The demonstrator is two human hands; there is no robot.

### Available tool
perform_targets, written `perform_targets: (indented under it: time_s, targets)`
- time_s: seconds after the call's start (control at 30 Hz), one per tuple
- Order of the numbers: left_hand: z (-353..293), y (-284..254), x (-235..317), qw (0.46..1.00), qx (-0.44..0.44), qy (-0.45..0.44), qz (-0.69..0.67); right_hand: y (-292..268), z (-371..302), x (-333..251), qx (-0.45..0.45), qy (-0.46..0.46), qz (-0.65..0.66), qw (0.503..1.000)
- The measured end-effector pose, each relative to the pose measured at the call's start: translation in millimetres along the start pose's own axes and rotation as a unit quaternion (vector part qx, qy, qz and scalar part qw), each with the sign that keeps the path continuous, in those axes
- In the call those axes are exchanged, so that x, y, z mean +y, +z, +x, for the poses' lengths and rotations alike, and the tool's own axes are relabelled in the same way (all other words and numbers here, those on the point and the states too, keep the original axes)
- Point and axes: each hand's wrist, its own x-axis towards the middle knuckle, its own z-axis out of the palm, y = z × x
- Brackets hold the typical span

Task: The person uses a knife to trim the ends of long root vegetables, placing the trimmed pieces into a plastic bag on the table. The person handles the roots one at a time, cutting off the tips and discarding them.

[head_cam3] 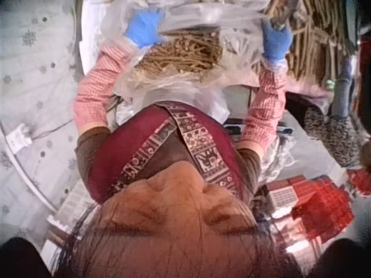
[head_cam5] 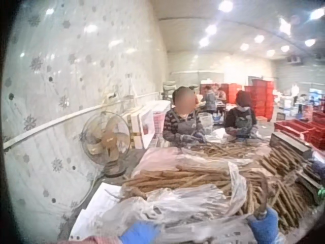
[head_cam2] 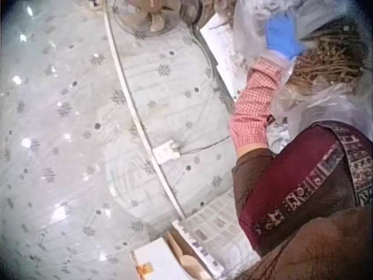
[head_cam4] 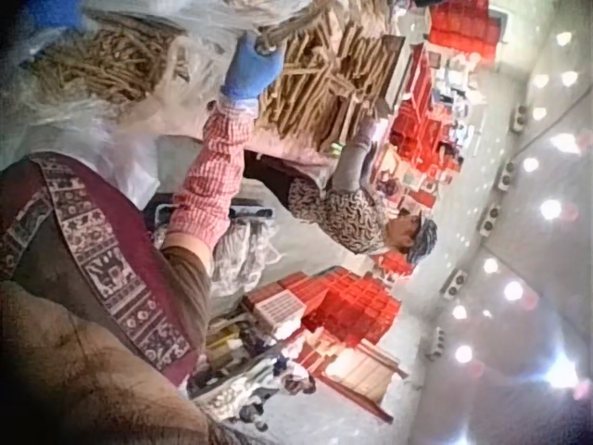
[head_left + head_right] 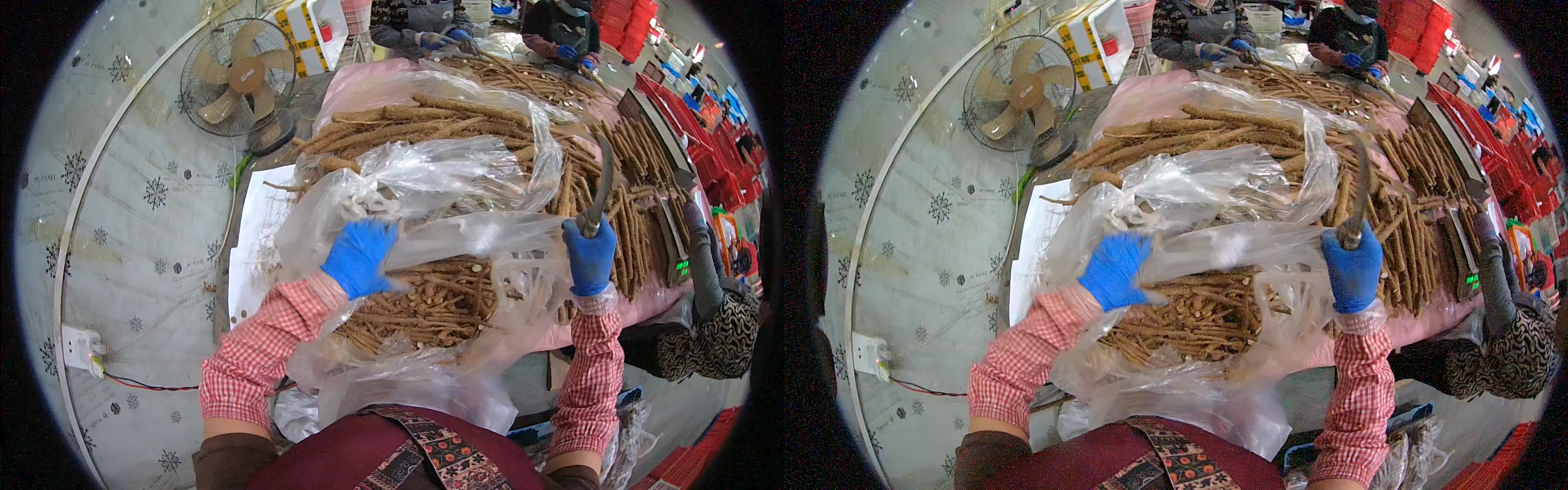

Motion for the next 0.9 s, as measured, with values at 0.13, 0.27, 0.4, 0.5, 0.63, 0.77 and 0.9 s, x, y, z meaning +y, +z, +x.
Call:
perform_targets:
  time_s: [0.13, 0.27, 0.4, 0.5, 0.63, 0.77, 0.9]
  targets:
    - [-33.1, 75.3, -29.7, 0.981, -0.156, -0.097, 0.062, -1.3, 3.1, -42.3, -0.026, 0.011, 0.037, 0.999]
    - [-30.2, 27.1, -40.8, 0.992, -0.039, -0.117, -0.004, -16.6, 20.2, -50.2, -0.043, 0.074, 0.005, 0.996]
    - [-39.9, 7.9, -46.0, 0.983, -0.030, -0.167, -0.072, 19.0, -9.3, -23.0, -0.204, -0.121, -0.022, 0.971]
    - [-46.4, 10.6, -48.8, 0.963, 0.028, -0.194, -0.187, 54.2, -58.7, 17.7, -0.242, -0.167, -0.185, 0.938]
    - [-59.0, 14.1, -50.6, 0.805, 0.066, -0.269, -0.524, 103.3, -82.7, 68.7, -0.248, -0.227, -0.270, 0.902]
    - [-66.5, 5.1, -49.5, 0.804, 0.006, -0.238, -0.545, 130.8, -78.5, 108.3, -0.277, -0.088, -0.306, 0.907]
    - [-25.2, -46.0, -25.0, 0.849, -0.106, -0.134, -0.500, 113.4, -78.7, 152.2, -0.139, -0.005, -0.125, 0.982]
